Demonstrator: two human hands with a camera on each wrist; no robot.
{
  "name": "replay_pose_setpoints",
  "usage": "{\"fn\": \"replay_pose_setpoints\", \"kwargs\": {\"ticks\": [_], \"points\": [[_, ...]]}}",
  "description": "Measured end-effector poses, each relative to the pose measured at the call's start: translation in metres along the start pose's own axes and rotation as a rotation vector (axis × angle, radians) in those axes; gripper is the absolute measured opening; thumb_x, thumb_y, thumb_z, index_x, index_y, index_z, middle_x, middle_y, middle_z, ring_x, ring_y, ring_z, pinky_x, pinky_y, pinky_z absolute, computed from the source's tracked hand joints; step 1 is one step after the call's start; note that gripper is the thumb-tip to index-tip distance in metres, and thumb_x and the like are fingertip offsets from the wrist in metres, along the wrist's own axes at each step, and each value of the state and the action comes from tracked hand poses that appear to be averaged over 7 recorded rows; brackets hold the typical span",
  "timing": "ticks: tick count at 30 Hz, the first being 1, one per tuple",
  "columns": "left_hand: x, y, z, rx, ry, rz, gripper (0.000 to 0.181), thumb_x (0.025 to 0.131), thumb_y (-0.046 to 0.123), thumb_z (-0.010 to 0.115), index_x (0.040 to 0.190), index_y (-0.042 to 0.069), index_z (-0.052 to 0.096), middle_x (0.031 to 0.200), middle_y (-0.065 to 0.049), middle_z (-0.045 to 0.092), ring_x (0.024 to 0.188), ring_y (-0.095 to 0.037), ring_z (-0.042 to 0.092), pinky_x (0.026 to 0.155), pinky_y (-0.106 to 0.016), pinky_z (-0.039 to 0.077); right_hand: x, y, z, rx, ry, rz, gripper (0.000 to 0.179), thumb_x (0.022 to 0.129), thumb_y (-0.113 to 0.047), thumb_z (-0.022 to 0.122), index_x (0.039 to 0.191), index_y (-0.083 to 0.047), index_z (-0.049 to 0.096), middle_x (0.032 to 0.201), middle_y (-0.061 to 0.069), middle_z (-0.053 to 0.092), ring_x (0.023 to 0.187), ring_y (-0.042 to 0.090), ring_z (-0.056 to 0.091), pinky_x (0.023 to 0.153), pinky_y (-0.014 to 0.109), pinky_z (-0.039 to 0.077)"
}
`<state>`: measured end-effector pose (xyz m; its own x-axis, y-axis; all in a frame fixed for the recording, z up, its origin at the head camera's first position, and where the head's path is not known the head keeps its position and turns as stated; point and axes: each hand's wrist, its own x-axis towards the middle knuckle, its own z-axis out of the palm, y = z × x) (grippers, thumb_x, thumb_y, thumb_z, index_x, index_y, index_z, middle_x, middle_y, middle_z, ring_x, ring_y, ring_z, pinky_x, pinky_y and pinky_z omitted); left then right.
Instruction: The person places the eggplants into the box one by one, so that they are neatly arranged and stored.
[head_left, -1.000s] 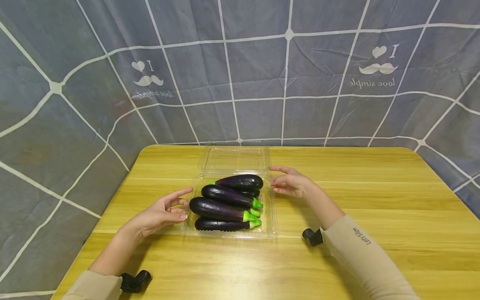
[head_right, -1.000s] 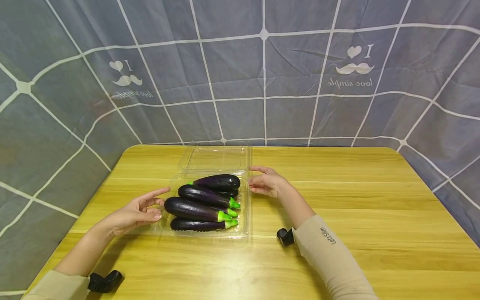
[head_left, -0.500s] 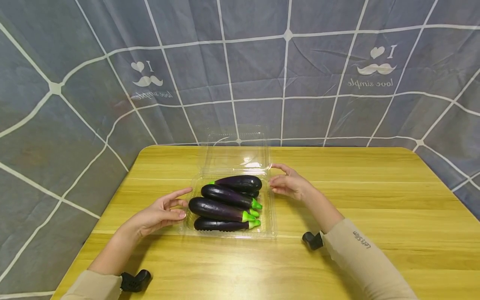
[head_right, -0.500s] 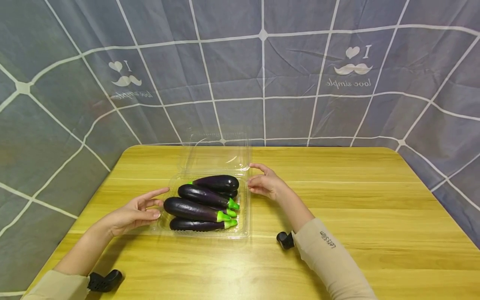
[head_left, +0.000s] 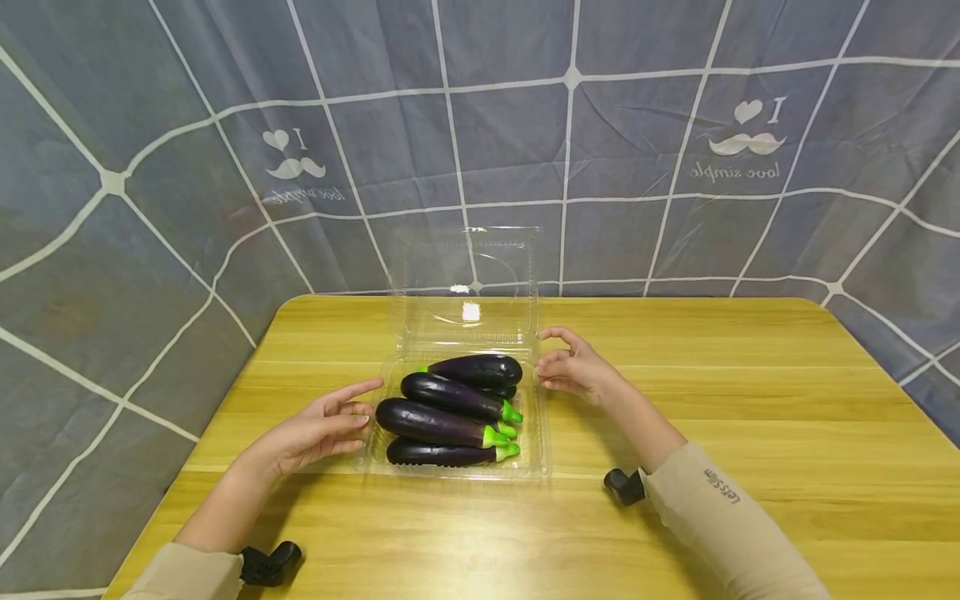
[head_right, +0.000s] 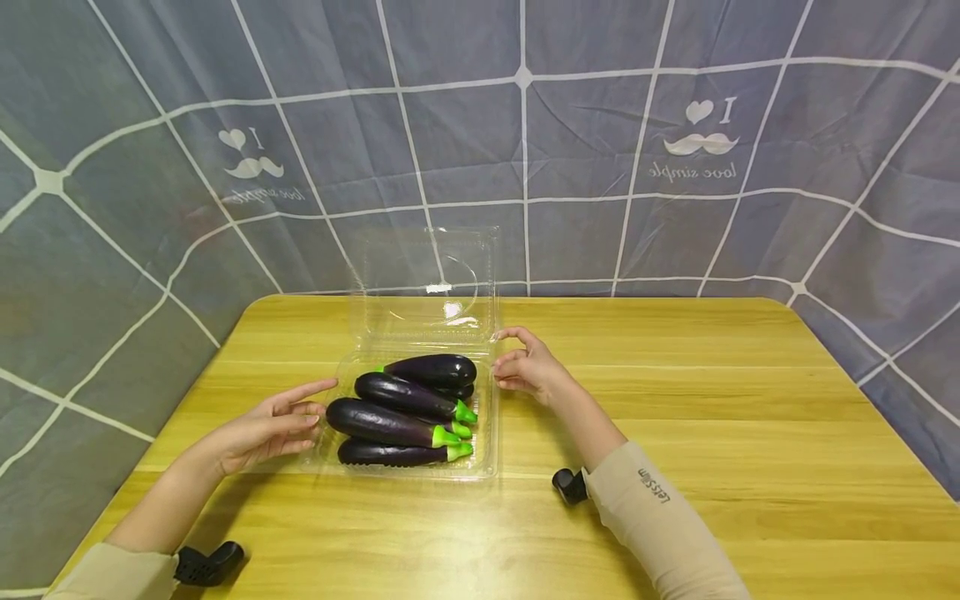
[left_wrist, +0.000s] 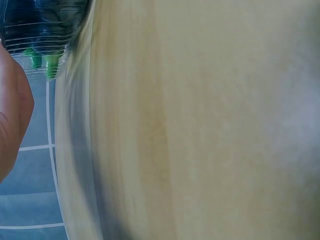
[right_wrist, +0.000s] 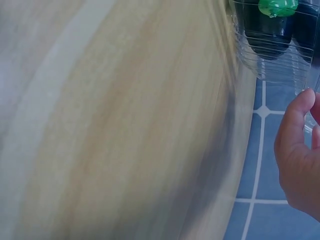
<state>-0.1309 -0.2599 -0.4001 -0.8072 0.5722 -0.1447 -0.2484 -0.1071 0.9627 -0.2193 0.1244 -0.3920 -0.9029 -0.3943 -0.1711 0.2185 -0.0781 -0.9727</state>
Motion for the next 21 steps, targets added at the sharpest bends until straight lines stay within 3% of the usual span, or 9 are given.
{"fn": "replay_pose_setpoints", "kwargs": {"ticks": [6, 13, 17, 21], "points": [[-0.001, 0.0021, 0.0019, -0.002, 0.014, -0.015, 0.047, 0.101, 0.011, 0.037, 0.147, 0.013, 0.026, 0.103, -0.004, 0.047, 0.086, -0.008, 0.056, 0.075, -0.023, 0.052, 0.0008, 0.0019, 0.0005, -0.045, 0.012, -0.021, 0.047, 0.084, 0.016, 0.053, 0.124, -0.003, 0.037, 0.076, 0.002, 0.058, 0.065, 0.014, 0.058, 0.059, 0.022, 0.051], [-0.0013, 0.0028, 0.0004, -0.018, -0.041, -0.003, 0.041, 0.104, 0.024, 0.025, 0.144, 0.016, 0.032, 0.104, -0.004, 0.047, 0.089, -0.01, 0.056, 0.076, -0.024, 0.052, -0.0006, 0.003, 0.0015, -0.089, 0.004, -0.033, 0.037, 0.086, 0.013, 0.054, 0.115, -0.006, 0.043, 0.081, 0.006, 0.056, 0.066, 0.014, 0.056, 0.06, 0.023, 0.051], [-0.0003, 0.0048, -0.0004, -0.028, -0.065, 0.003, 0.043, 0.103, 0.034, 0.019, 0.139, 0.02, 0.039, 0.104, -0.003, 0.048, 0.091, -0.011, 0.056, 0.077, -0.025, 0.051, -0.0007, 0.0022, 0.0021, -0.085, 0.003, -0.039, 0.034, 0.085, 0.014, 0.053, 0.111, -0.007, 0.045, 0.079, 0.005, 0.056, 0.066, 0.014, 0.055, 0.059, 0.023, 0.05], [0.0008, 0.0064, -0.0034, -0.081, -0.128, 0.008, 0.051, 0.1, 0.043, 0.01, 0.132, 0.026, 0.046, 0.105, -0.003, 0.049, 0.093, -0.013, 0.056, 0.08, -0.026, 0.051, -0.0003, 0.0013, 0.0025, -0.081, -0.01, -0.048, 0.034, 0.084, 0.016, 0.052, 0.11, -0.003, 0.043, 0.079, 0.005, 0.055, 0.067, 0.014, 0.055, 0.059, 0.022, 0.05]]}}
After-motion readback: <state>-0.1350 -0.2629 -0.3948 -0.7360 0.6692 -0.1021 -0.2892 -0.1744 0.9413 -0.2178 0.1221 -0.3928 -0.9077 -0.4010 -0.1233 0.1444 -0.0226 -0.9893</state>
